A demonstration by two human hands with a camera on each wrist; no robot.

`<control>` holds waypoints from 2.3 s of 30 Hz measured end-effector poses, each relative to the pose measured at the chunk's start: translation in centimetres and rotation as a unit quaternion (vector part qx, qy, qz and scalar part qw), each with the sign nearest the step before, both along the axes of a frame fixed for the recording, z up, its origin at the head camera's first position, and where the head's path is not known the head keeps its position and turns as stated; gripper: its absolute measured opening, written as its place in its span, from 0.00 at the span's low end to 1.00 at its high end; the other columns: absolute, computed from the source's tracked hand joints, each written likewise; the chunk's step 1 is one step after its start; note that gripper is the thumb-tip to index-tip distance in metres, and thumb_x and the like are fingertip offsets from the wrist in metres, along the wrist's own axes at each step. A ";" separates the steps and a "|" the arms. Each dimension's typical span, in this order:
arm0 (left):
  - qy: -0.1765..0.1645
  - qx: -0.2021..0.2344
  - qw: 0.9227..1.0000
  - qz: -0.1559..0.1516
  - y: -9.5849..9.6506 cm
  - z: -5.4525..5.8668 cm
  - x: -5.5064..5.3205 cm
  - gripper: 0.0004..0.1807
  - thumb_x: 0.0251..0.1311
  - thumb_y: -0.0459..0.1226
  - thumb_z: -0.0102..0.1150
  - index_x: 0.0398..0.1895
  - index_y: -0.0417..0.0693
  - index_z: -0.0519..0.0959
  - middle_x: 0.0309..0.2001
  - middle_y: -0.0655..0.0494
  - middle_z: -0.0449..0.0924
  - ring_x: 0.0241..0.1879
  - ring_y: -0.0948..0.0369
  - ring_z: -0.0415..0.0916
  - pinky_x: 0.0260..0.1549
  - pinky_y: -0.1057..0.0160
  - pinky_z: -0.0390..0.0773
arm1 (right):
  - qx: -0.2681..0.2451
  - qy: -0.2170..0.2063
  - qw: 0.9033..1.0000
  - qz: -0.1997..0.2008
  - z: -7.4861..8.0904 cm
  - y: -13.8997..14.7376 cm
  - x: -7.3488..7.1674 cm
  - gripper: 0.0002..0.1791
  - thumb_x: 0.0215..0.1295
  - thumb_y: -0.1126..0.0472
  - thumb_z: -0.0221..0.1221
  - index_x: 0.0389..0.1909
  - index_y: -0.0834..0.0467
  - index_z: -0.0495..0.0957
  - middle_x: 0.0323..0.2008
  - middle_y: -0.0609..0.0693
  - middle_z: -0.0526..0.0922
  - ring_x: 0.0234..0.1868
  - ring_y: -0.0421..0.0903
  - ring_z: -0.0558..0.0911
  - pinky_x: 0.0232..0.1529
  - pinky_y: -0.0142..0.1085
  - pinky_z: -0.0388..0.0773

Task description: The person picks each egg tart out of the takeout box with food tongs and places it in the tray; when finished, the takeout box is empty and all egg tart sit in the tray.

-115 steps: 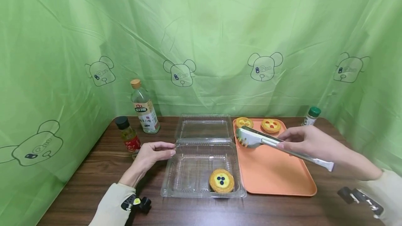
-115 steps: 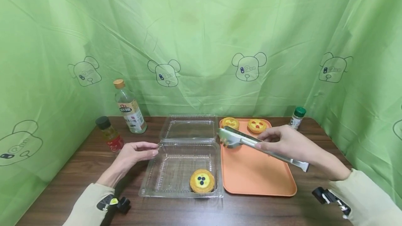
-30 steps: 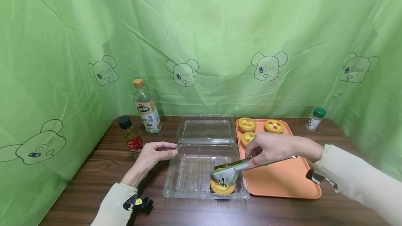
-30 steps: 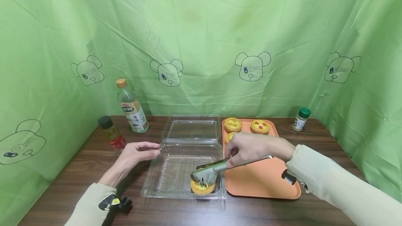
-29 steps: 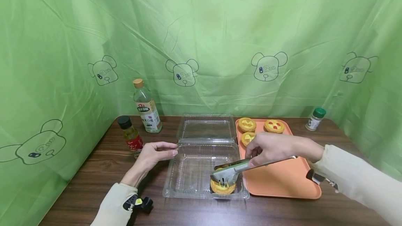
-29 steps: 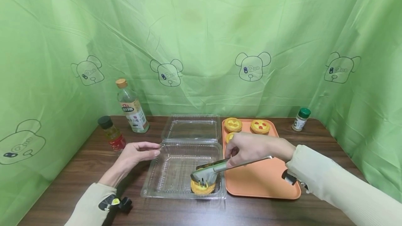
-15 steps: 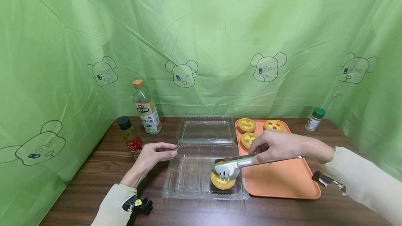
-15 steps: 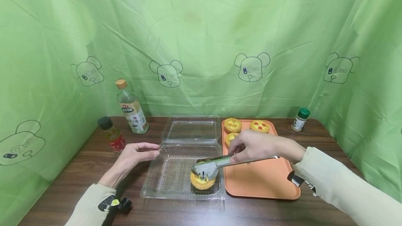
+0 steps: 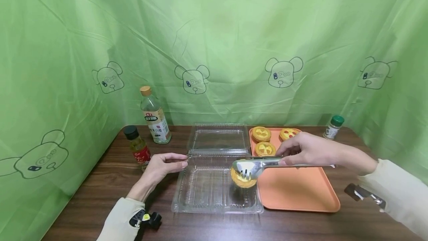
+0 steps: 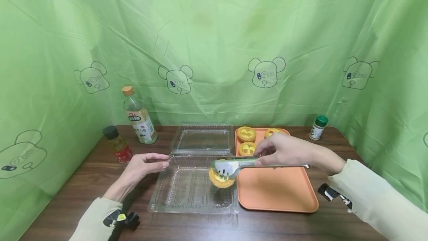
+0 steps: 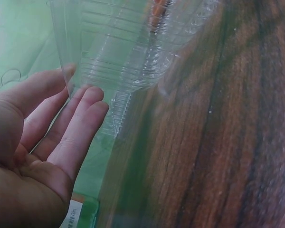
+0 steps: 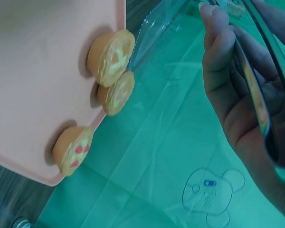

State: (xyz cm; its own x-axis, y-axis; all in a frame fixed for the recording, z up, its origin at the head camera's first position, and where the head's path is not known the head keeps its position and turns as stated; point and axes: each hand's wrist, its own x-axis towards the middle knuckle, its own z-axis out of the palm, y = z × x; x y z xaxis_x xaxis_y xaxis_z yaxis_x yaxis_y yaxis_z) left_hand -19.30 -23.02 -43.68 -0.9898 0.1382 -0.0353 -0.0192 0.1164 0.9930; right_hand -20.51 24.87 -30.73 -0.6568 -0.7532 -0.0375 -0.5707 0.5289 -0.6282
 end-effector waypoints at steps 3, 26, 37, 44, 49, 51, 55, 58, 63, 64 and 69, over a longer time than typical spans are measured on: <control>0.002 0.002 1.000 -0.001 0.0 0.0 0.0 0.21 0.61 0.31 0.77 0.55 0.29 0.85 0.48 0.39 0.89 0.44 0.59 0.88 0.48 0.59 0.88 | 0.002 0.008 1.000 -0.016 0.1 0.9 0.1 0.06 0.72 0.53 0.70 0.45 0.47 0.89 0.29 0.38 0.85 0.29 0.36 0.80 0.29 0.32 0.80; -0.002 -0.006 1.000 0.006 0.0 -0.1 0.0 0.19 0.61 0.32 0.77 0.54 0.31 0.87 0.46 0.43 0.90 0.44 0.59 0.88 0.47 0.60 0.88 | 0.001 0.019 0.984 -0.177 -1.2 8.1 1.1 0.10 0.73 0.52 0.69 0.50 0.48 0.89 0.24 0.43 0.82 0.23 0.41 0.78 0.22 0.36 0.77; -0.003 0.000 1.000 0.002 0.0 0.0 0.0 0.21 0.61 0.31 0.77 0.55 0.29 0.85 0.48 0.41 0.89 0.44 0.60 0.88 0.48 0.60 0.87 | 0.007 -0.001 0.972 -0.236 -2.8 12.3 0.6 0.18 0.76 0.53 0.65 0.59 0.59 0.85 0.27 0.49 0.85 0.26 0.46 0.83 0.25 0.38 0.81; 0.000 0.003 1.000 0.002 0.1 0.0 0.1 0.21 0.61 0.31 0.77 0.55 0.29 0.85 0.49 0.40 0.89 0.44 0.61 0.88 0.48 0.60 0.87 | 0.013 0.004 0.968 -0.251 -4.1 14.4 0.2 0.20 0.77 0.54 0.64 0.60 0.63 0.84 0.28 0.46 0.87 0.26 0.46 0.84 0.24 0.38 0.80; -0.004 0.001 1.000 0.003 0.1 0.0 0.1 0.21 0.61 0.31 0.78 0.55 0.30 0.86 0.49 0.42 0.89 0.44 0.61 0.88 0.48 0.60 0.87 | 0.027 0.000 0.965 -0.260 -5.0 15.3 0.0 0.20 0.79 0.53 0.63 0.60 0.63 0.84 0.31 0.43 0.88 0.28 0.46 0.85 0.25 0.37 0.80; -0.004 -0.001 1.000 0.004 0.1 0.0 0.1 0.21 0.61 0.32 0.78 0.55 0.30 0.86 0.49 0.42 0.89 0.44 0.60 0.88 0.48 0.61 0.87 | 0.028 -0.009 0.964 -0.264 -5.4 15.6 -0.1 0.20 0.79 0.53 0.62 0.60 0.64 0.83 0.32 0.44 0.88 0.28 0.46 0.85 0.25 0.37 0.80; -0.003 -0.002 1.000 0.005 0.0 0.0 0.1 0.21 0.61 0.32 0.78 0.55 0.29 0.85 0.49 0.41 0.89 0.44 0.60 0.88 0.48 0.61 0.87 | 0.018 -0.031 0.964 -0.265 -6.0 16.0 0.0 0.19 0.79 0.53 0.62 0.59 0.63 0.84 0.33 0.48 0.88 0.28 0.46 0.84 0.24 0.38 0.82; -0.005 -0.003 1.000 0.006 0.0 0.0 0.1 0.21 0.61 0.32 0.78 0.56 0.30 0.86 0.49 0.41 0.89 0.44 0.61 0.88 0.47 0.61 0.87 | 0.009 -0.042 0.964 -0.262 -6.4 16.1 0.0 0.18 0.80 0.54 0.61 0.59 0.63 0.84 0.32 0.49 0.87 0.28 0.47 0.84 0.24 0.38 0.82; -0.006 0.000 1.000 0.006 0.0 -0.1 0.0 0.21 0.61 0.31 0.78 0.55 0.30 0.86 0.49 0.40 0.89 0.44 0.60 0.88 0.48 0.60 0.87 | 0.007 -0.045 0.964 -0.262 -7.0 16.1 0.0 0.18 0.80 0.54 0.61 0.59 0.64 0.83 0.30 0.50 0.86 0.27 0.46 0.83 0.23 0.39 0.82; -0.006 0.001 1.000 0.006 0.0 -0.1 0.0 0.21 0.61 0.31 0.78 0.55 0.30 0.86 0.49 0.40 0.89 0.44 0.60 0.88 0.48 0.60 0.87 | 0.008 -0.044 0.964 -0.262 -7.1 16.1 -0.1 0.19 0.80 0.54 0.61 0.59 0.64 0.83 0.31 0.50 0.87 0.27 0.46 0.83 0.23 0.39 0.82; -0.009 -0.005 1.000 0.012 0.0 -0.2 -0.1 0.20 0.60 0.32 0.78 0.54 0.32 0.87 0.47 0.42 0.90 0.44 0.59 0.89 0.47 0.61 0.87 | 0.005 -0.045 0.964 -0.261 -7.3 16.2 -0.2 0.20 0.80 0.53 0.61 0.59 0.65 0.83 0.31 0.51 0.87 0.27 0.47 0.84 0.24 0.39 0.82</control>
